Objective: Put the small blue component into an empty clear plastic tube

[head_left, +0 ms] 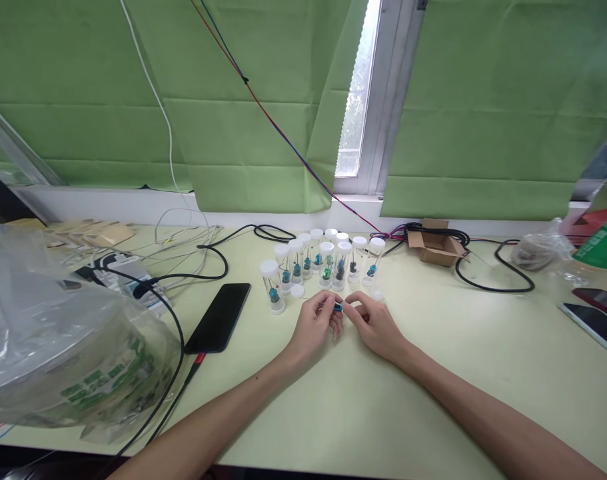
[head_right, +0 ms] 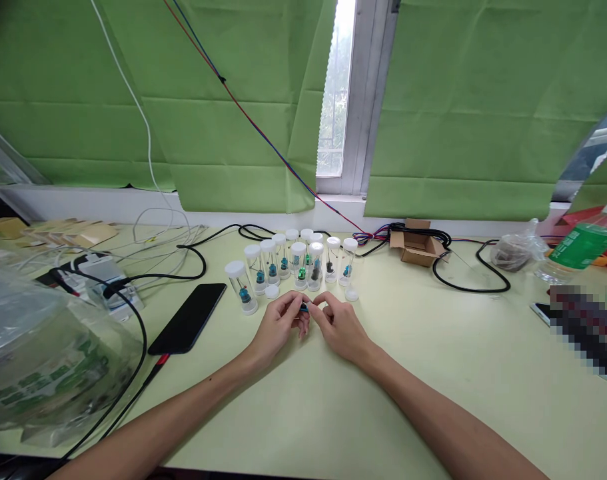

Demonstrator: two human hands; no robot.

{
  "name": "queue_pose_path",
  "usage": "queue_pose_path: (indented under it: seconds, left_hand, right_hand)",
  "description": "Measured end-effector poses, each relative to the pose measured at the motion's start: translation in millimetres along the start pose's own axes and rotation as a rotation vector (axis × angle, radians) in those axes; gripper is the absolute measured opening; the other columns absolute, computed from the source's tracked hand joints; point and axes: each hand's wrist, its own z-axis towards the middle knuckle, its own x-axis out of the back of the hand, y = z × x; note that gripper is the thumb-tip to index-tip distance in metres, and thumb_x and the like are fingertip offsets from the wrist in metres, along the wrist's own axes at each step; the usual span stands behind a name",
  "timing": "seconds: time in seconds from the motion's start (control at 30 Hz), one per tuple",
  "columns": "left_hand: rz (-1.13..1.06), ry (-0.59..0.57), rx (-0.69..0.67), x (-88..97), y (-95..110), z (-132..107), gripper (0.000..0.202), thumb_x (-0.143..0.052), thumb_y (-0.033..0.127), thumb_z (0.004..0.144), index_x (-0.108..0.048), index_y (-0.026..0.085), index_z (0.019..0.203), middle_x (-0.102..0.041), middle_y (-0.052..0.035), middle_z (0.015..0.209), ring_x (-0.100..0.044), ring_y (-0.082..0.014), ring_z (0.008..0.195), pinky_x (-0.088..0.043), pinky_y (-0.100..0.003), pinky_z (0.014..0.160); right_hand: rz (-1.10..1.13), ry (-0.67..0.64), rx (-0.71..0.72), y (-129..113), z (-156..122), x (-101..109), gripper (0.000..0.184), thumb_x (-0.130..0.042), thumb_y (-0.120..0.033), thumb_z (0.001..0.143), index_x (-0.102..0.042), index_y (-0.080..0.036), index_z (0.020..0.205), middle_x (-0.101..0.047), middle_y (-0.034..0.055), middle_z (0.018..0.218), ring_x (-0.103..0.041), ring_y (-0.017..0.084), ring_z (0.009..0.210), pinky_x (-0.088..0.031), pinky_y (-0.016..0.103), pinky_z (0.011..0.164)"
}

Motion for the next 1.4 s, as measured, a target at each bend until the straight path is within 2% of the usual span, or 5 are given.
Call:
queue_pose_path:
  seconds: [0.13, 0.47, 1.2, 1.3, 1.4]
  left_hand:
    - [0.013, 0.002, -0.018, 1.6, -2.0, 0.7, 0.027, -0.049, 0.043, 0.088, -0.054, 0.017, 0.080, -0.052, 0.0013, 0.064, -0.051, -0.0098, 0.050, -0.041, -0.023, 0.046]
    - [0.045, -0.013, -0.043, 0.0, -2.3, -0.7, 0.027, -0.044, 0.042, 0.090, -0.054, 0.018, 0.082, -0.051, 0.0015, 0.062, -0.050, -0.0103, 0.051, -0.039, -0.022, 0.046]
    - [0.116, -0.026, -0.070, -1.2, -2.5, -2.9, 0.030, -0.041, 0.041, 0.092, -0.053, 0.017, 0.082, -0.052, 0.0011, 0.064, -0.050, -0.0094, 0.051, -0.040, -0.023, 0.047]
    - [0.108, -0.026, -0.066, -1.0, -2.8, -2.2, 0.029, -0.041, 0.041, 0.092, -0.053, 0.017, 0.082, -0.051, 0.0013, 0.064, -0.050, -0.0096, 0.051, -0.040, -0.023, 0.047]
    - [0.081, -0.014, -0.055, -0.6, -2.4, -1.3, 0.028, -0.041, 0.041, 0.092, -0.051, 0.017, 0.081, -0.049, 0.0021, 0.062, -0.050, -0.0099, 0.050, -0.040, -0.022, 0.046]
  right_hand:
    - [0.006, -0.014, 0.027, 0.1, -1.3, -0.8, 0.019, -0.048, -0.035, 0.090, -0.050, -0.018, 0.096, -0.031, -0.0111, 0.047, -0.027, 0.008, 0.042, -0.024, 0.022, 0.046]
    - [0.005, -0.021, 0.034, 3.0, -1.0, -1.5, 0.016, -0.045, -0.034, 0.091, -0.050, -0.018, 0.088, -0.037, -0.0088, 0.048, -0.029, 0.009, 0.044, -0.025, 0.022, 0.047]
    - [0.049, -0.018, -0.001, -0.2, 1.4, -0.5, 0.039, -0.038, -0.040, 0.094, -0.041, -0.018, 0.062, -0.032, -0.0056, 0.053, -0.029, 0.009, 0.049, -0.026, 0.023, 0.047]
    - [0.042, -0.014, -0.012, -0.2, 1.0, -0.3, 0.037, -0.039, -0.041, 0.094, -0.046, -0.017, 0.066, -0.032, -0.0062, 0.052, -0.027, 0.009, 0.048, -0.024, 0.023, 0.046]
    - [0.065, -0.032, -0.028, -0.2, -0.2, 0.1, 0.026, -0.043, -0.040, 0.092, -0.052, -0.017, 0.084, -0.033, -0.0085, 0.049, -0.026, 0.008, 0.045, -0.023, 0.022, 0.044]
